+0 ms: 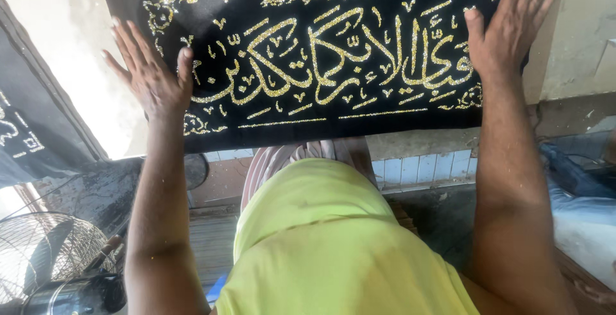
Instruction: The person applies white adhesive to a rectangular cardboard sheet using a small card, then places a black fabric with gold Arabic calligraphy onto the glued surface and presses it down. The person repeats this process with a second cardboard sheet and a second fabric piece.
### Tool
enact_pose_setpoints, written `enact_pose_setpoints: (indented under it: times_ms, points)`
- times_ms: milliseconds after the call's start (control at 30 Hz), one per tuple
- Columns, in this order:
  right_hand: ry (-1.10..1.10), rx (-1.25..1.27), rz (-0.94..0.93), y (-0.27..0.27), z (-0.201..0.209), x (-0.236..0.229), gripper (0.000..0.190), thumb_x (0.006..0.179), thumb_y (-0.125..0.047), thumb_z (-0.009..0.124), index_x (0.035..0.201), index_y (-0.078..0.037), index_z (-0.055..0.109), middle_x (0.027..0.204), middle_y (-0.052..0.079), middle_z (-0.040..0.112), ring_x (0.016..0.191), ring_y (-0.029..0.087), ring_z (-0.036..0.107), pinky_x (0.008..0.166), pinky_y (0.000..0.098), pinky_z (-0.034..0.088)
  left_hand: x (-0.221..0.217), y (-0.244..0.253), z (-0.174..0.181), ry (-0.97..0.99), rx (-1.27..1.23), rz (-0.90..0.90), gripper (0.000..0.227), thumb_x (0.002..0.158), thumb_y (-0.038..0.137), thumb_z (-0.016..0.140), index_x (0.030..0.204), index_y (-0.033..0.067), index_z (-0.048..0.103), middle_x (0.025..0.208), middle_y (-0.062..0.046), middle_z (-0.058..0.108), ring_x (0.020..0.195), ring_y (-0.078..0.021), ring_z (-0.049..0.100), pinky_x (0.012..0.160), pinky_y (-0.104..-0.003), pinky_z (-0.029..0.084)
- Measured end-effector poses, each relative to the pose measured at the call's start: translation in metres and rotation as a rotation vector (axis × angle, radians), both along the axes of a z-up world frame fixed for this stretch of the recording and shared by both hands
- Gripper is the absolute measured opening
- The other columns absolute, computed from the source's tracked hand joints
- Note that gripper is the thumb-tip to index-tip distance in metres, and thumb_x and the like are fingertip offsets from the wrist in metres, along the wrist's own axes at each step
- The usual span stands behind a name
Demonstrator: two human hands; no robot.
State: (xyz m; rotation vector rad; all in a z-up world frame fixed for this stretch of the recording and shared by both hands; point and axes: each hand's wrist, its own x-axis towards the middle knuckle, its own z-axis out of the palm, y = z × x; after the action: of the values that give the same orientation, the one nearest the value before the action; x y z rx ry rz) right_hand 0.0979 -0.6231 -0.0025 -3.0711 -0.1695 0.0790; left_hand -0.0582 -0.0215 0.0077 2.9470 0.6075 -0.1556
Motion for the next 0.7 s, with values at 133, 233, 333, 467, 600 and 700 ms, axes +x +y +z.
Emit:
enact_pose_setpoints:
  times_ms: [133, 233, 333, 467, 600, 700]
  points:
    - [0.066, 0.028, -0.077, -0.032, -0.016, -0.046, 0.107, 0.106, -0.083, 0.02, 0.172, 0.0, 0.005, 0.181, 0.022, 0.003, 0.169, 0.039, 0.002, 0.14, 0.0557, 0.004, -0.034, 0.001, -0.011, 0.052, -0.008, -0.053, 0.119, 0.094, 0.092, 0.018, 0.166, -0.0025, 0.011, 0.174, -0.027, 0.014, 0.163, -0.0371, 0.009, 0.127, -0.06, -0.004]
    - [0.034, 0.058, -0.034, -0.051, -0.031, -0.052, 0.108, 0.103, -0.086, 0.015, 0.17, -0.002, 0.002, 0.178, 0.02, 0.0, 0.167, 0.037, 0.002, 0.14, 0.0547, 0.006, -0.037, 0.009, -0.023, 0.033, 0.01, -0.081, 0.118, 0.094, 0.092, 0.019, 0.167, 0.0001, 0.011, 0.175, -0.026, 0.013, 0.164, -0.0379, 0.01, 0.128, -0.06, -0.004]
    - [0.01, 0.071, 0.001, -0.058, -0.046, -0.05, 0.107, 0.099, -0.086, 0.01, 0.169, -0.004, 0.001, 0.177, 0.018, 0.001, 0.166, 0.034, 0.004, 0.139, 0.0545, 0.007, -0.038, 0.014, -0.033, -0.008, 0.021, -0.097, 0.115, 0.096, 0.091, 0.019, 0.169, 0.002, 0.01, 0.177, -0.026, 0.013, 0.166, -0.0381, 0.011, 0.131, -0.06, -0.004]
    - [0.034, 0.093, -0.003, -0.068, -0.055, -0.05, 0.107, 0.099, -0.087, 0.009, 0.169, -0.007, 0.0, 0.178, 0.016, 0.003, 0.167, 0.034, 0.005, 0.139, 0.0538, 0.008, -0.041, 0.016, -0.042, -0.029, 0.002, -0.093, 0.116, 0.094, 0.091, 0.019, 0.168, 0.0019, 0.01, 0.176, -0.024, 0.014, 0.166, -0.0377, 0.013, 0.131, -0.06, -0.003]
    - [0.02, 0.084, 0.016, -0.074, -0.06, -0.047, 0.106, 0.098, -0.087, 0.008, 0.169, -0.009, -0.002, 0.178, 0.015, 0.0, 0.168, 0.033, 0.005, 0.14, 0.0525, 0.008, -0.041, 0.02, -0.047, -0.021, 0.032, -0.103, 0.115, 0.094, 0.091, 0.02, 0.168, 0.0037, 0.01, 0.176, -0.024, 0.014, 0.166, -0.0374, 0.013, 0.131, -0.059, -0.003]
    - [0.031, 0.083, 0.022, -0.072, -0.06, -0.049, 0.107, 0.096, -0.087, 0.008, 0.168, -0.009, -0.003, 0.177, 0.016, -0.002, 0.168, 0.033, 0.005, 0.14, 0.052, 0.008, -0.043, 0.023, -0.045, -0.037, 0.036, -0.13, 0.114, 0.095, 0.091, 0.02, 0.168, 0.0039, 0.009, 0.177, -0.024, 0.013, 0.167, -0.0372, 0.011, 0.132, -0.06, -0.004]
